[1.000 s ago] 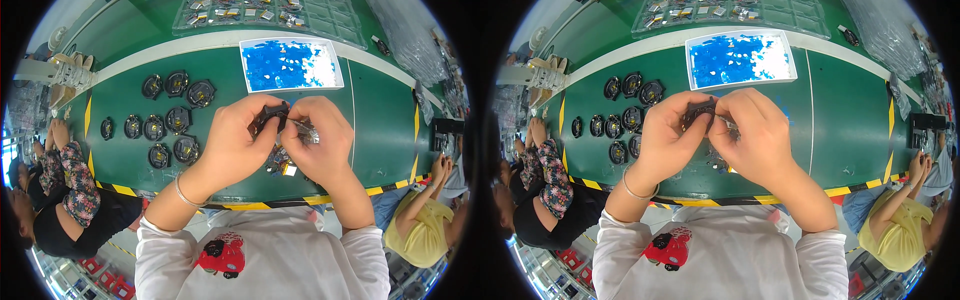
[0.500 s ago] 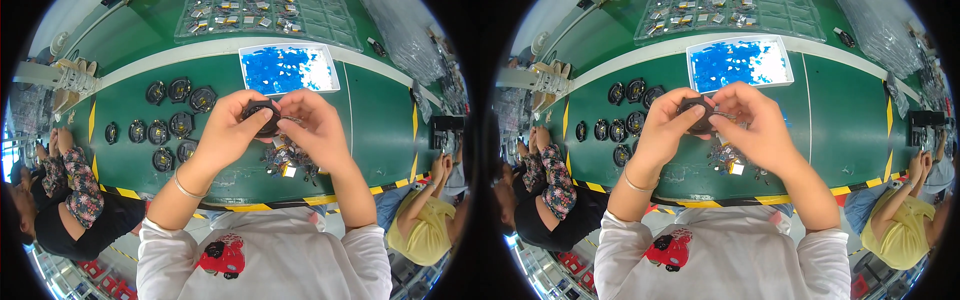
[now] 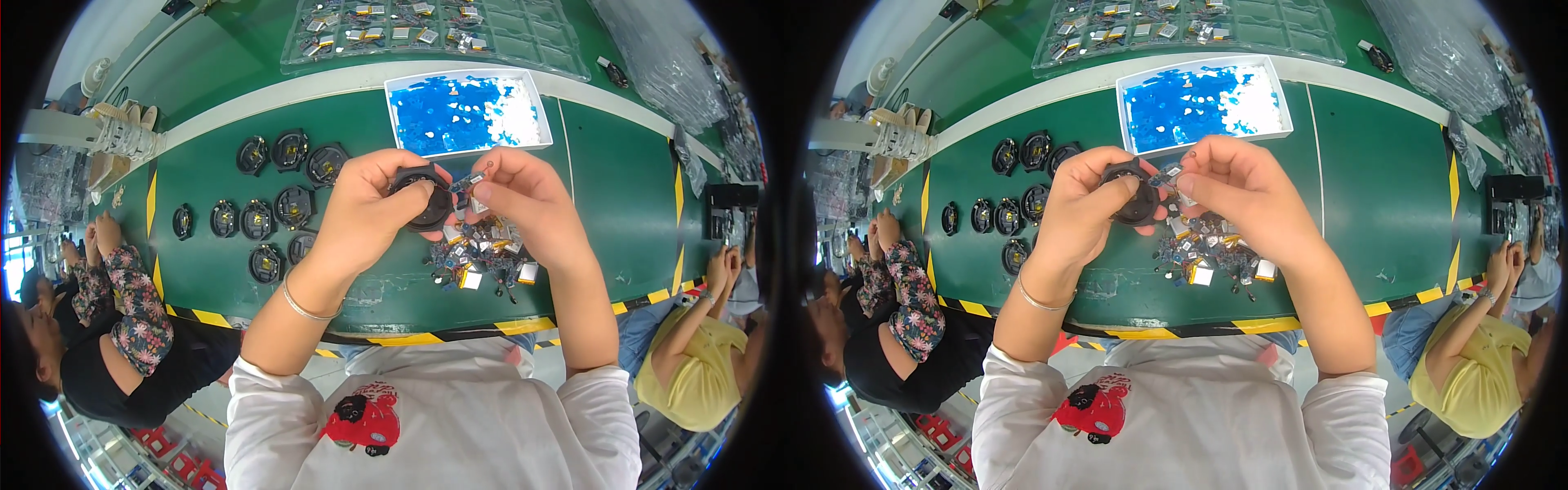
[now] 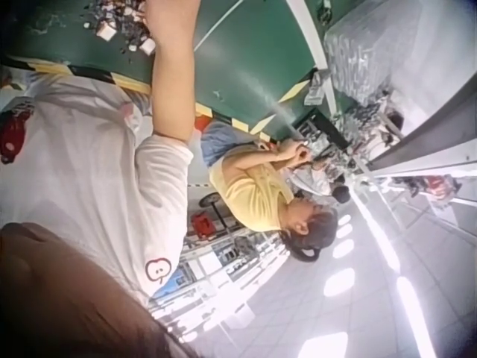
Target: The person assembles internal components into smartwatch housings by hand, inserting lithium batteries, circuit boards, wiring, and connectors into each case.
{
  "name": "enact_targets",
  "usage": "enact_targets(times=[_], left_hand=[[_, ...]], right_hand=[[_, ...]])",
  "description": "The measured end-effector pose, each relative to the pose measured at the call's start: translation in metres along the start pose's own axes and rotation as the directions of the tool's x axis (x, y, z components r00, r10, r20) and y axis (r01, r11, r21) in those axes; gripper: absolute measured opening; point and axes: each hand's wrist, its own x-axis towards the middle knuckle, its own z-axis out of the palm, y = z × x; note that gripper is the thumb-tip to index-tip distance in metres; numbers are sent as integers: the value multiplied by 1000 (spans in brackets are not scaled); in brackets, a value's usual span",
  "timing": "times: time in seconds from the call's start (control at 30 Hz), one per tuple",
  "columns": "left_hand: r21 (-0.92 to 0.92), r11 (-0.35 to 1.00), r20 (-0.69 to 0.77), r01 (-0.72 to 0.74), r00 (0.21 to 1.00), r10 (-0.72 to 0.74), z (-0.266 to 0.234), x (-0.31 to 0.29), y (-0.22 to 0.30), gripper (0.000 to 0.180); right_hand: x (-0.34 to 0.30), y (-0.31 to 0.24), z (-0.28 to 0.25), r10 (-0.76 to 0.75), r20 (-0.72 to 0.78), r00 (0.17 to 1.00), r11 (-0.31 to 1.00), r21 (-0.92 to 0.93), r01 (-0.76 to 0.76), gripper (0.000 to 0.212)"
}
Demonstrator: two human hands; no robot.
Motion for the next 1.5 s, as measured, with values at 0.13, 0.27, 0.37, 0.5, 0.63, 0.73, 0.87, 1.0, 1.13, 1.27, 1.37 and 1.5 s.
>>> enact_targets(times=[0.13,0.27,0.37,0.5,0.63,0.73,0.87,1.0,1.13,1.27,1.37,1.5], left_hand=[[-33,999,-6,27,1000,-27,1,1,-1,13],[-114,987,118,117,988,-104,1,0,-1,13],[-83,985,182,151,974,-134,8,-3,-1,10],[122,992,211,-40,977,13,5,0,-9,12],[46,999,168,23,985,-30,4,-1,-4,13],[15,999,187,32,982,-34,2,-1,-3,14],[-76,993,219,91,973,-72,0,-4,-1,13],[-126,960,255,249,944,-211,1,-7,13,18],[33,993,132,117,984,-121,11,-12,10,32],[27,996,119,86,989,-89,8,-11,13,37],[5,995,148,98,984,-98,3,-9,17,31],[35,996,144,86,985,-90,10,-8,17,24]], right_hand=[[0,-1,7,104,-17,994,990,98,-102,9],[-1,-6,0,162,50,986,971,173,-168,12],[-3,-6,-2,154,105,982,963,207,-173,17],[-2,-6,-1,42,66,997,981,188,-54,28],[-4,-5,7,-229,-35,973,971,-72,227,34],[-4,2,6,-457,10,889,830,-354,431,25],[-9,-3,6,-539,93,837,686,-529,500,17],[-16,-9,7,-543,47,838,579,-702,415,15],[-13,-4,2,-462,-126,878,836,-393,384,13],[-8,-6,5,-445,-71,893,825,-420,378,11],[-3,-6,7,-442,-42,896,831,-395,391,12],[-13,-14,3,-529,-85,844,777,-448,442,17]])
